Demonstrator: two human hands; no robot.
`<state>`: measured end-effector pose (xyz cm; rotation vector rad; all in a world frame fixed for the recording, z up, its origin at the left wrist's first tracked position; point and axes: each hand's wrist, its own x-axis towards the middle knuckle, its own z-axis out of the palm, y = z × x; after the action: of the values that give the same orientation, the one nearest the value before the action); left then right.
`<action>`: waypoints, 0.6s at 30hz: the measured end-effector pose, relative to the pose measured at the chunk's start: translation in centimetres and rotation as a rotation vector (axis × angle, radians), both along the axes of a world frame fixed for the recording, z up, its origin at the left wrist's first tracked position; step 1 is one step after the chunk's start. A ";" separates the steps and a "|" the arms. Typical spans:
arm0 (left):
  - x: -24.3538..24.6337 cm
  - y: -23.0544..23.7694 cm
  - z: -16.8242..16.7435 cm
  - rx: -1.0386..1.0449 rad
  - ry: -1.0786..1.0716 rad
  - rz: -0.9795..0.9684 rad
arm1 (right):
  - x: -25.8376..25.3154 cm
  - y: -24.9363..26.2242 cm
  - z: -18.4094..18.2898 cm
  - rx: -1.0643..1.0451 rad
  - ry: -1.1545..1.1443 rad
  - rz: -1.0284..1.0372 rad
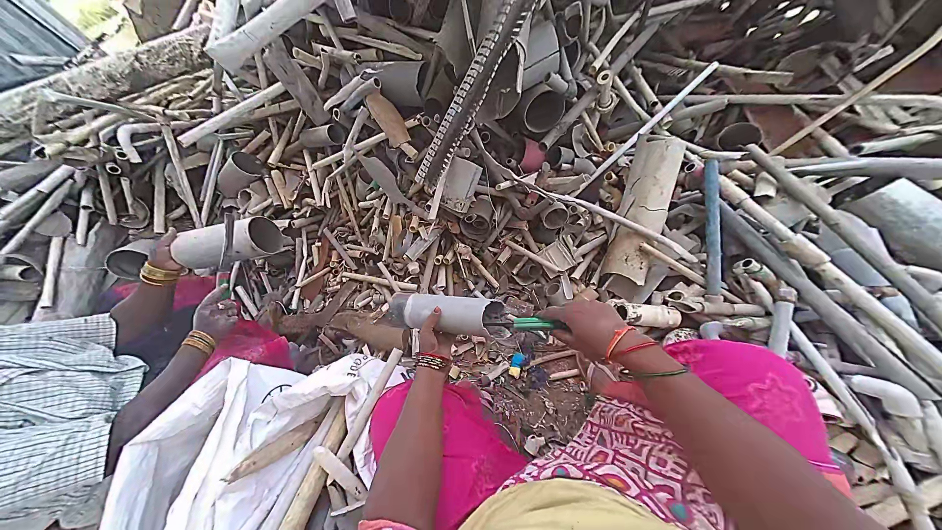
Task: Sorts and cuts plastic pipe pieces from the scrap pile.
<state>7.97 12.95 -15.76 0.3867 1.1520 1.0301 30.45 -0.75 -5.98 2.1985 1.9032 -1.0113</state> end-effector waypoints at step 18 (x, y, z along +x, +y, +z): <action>-0.5 1.4 1.7 0.013 0.061 0.216 | -0.4 0.0 -0.3 0.072 -0.096 -0.041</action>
<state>7.43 14.37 -14.07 0.3094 1.2621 1.2211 30.07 -0.71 -6.27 2.2894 1.8891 -0.8390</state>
